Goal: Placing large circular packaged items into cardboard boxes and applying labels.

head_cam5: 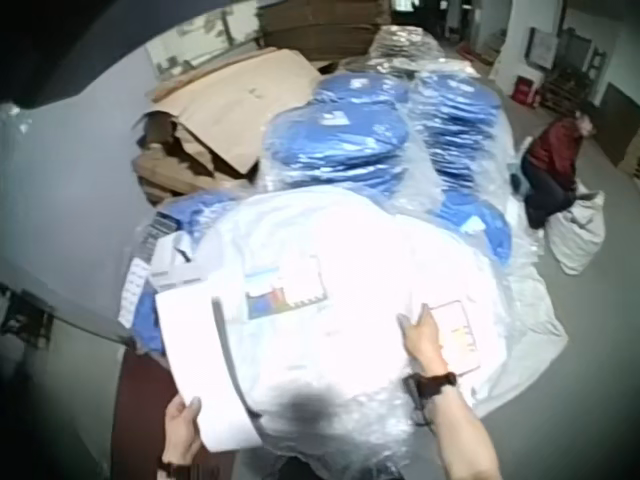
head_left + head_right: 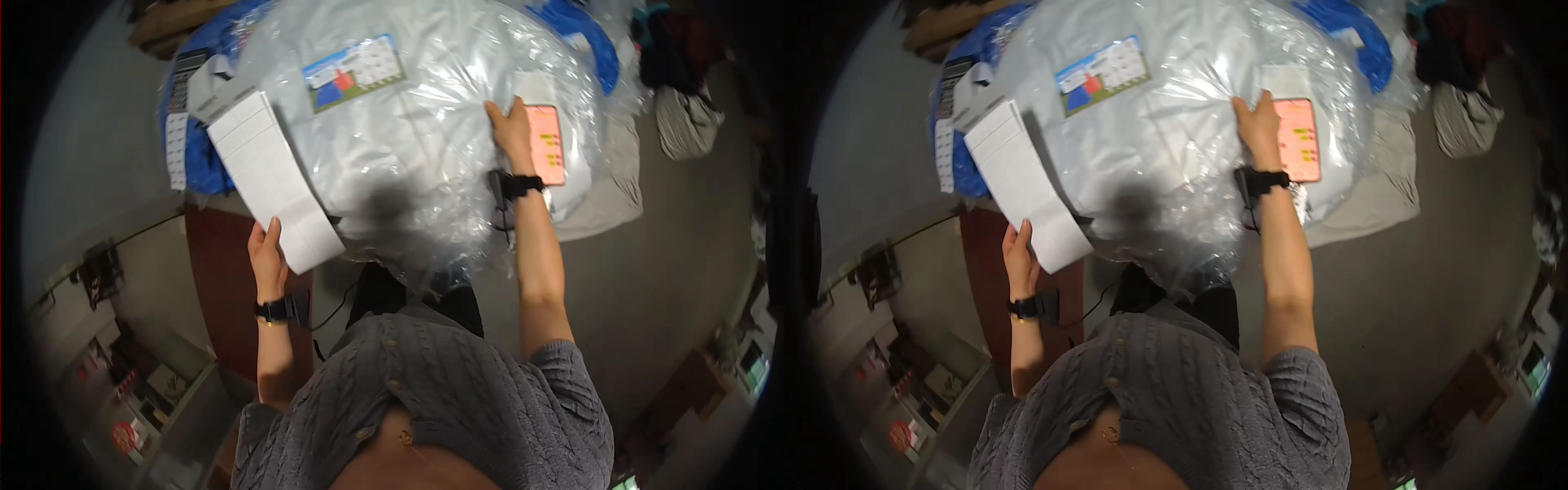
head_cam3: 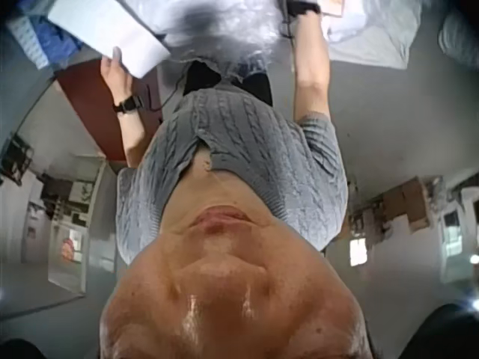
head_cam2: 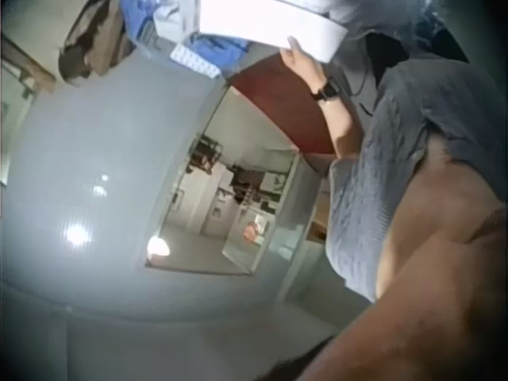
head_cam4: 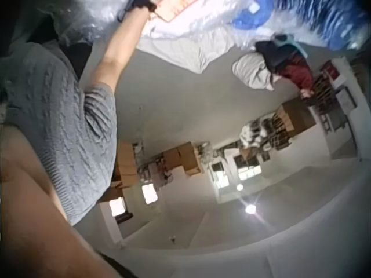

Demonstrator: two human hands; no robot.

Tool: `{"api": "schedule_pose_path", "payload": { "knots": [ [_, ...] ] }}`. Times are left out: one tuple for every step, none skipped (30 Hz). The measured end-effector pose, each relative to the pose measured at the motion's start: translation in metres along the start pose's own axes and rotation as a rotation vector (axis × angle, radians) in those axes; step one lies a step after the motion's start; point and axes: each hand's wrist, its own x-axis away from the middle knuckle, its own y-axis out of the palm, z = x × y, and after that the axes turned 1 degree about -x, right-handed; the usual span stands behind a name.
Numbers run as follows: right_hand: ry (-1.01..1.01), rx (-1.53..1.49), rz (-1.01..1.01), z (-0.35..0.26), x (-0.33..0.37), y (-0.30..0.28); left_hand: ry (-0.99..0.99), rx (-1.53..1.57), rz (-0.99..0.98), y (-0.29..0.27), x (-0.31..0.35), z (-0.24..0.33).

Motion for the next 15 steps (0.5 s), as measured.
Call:
{"api": "schedule_pose_path", "payload": {
  "knots": [
    [-0.027,-0.095,-0.022,-0.009,0.005,0.002,0.015,-0.022,0.007,-0.015,-0.016,0.002],
    [-0.053,-0.192,-0.048,-0.018,0.018,0.001,0.032,-0.044,0.018,-0.029,-0.029,0.006],
    [-0.092,-0.152,-0.008,-0.009,0.025,0.000,0.026,-0.038,0.006,-0.035,-0.049,0.002],
    [-0.128,-0.119,0.037,0.005,0.032,0.002,0.024,-0.039,-0.009,-0.040,-0.069,0.003],
    [-0.036,-0.147,0.069,0.026,0.041,0.005,0.030,-0.042,-0.015,-0.041,-0.090,-0.001],
    [0.058,-0.181,0.094,0.036,0.052,0.010,0.038,-0.049,-0.016,-0.044,-0.109,-0.004],
    [0.134,-0.375,-0.031,0.013,0.069,0.010,0.016,-0.018,-0.004,-0.056,-0.118,-0.005],
    [0.215,-0.556,-0.150,-0.013,0.083,0.004,-0.011,0.018,-0.004,-0.065,-0.127,-0.007],
    [0.325,-0.626,-0.149,-0.017,0.088,0.002,-0.067,0.049,-0.060,-0.065,-0.137,-0.004],
    [0.435,-0.695,-0.150,-0.022,0.092,0.002,-0.062,0.054,-0.060,-0.067,-0.144,-0.001],
    [0.469,-0.698,-0.143,-0.035,0.095,-0.003,-0.109,0.064,-0.102,-0.065,-0.150,0.001],
    [0.466,-0.693,-0.139,-0.032,0.097,-0.001,-0.156,0.074,-0.143,-0.065,-0.153,0.003],
    [0.398,-0.652,-0.139,-0.024,0.099,0.005,-0.174,0.070,-0.156,-0.067,-0.154,0.004],
    [0.327,-0.614,-0.140,-0.022,0.099,0.008,-0.171,0.075,-0.158,-0.067,-0.156,0.005],
    [0.330,-0.639,-0.138,-0.019,0.101,0.008,-0.141,0.007,-0.161,-0.066,-0.156,0.003]
  ]
}}
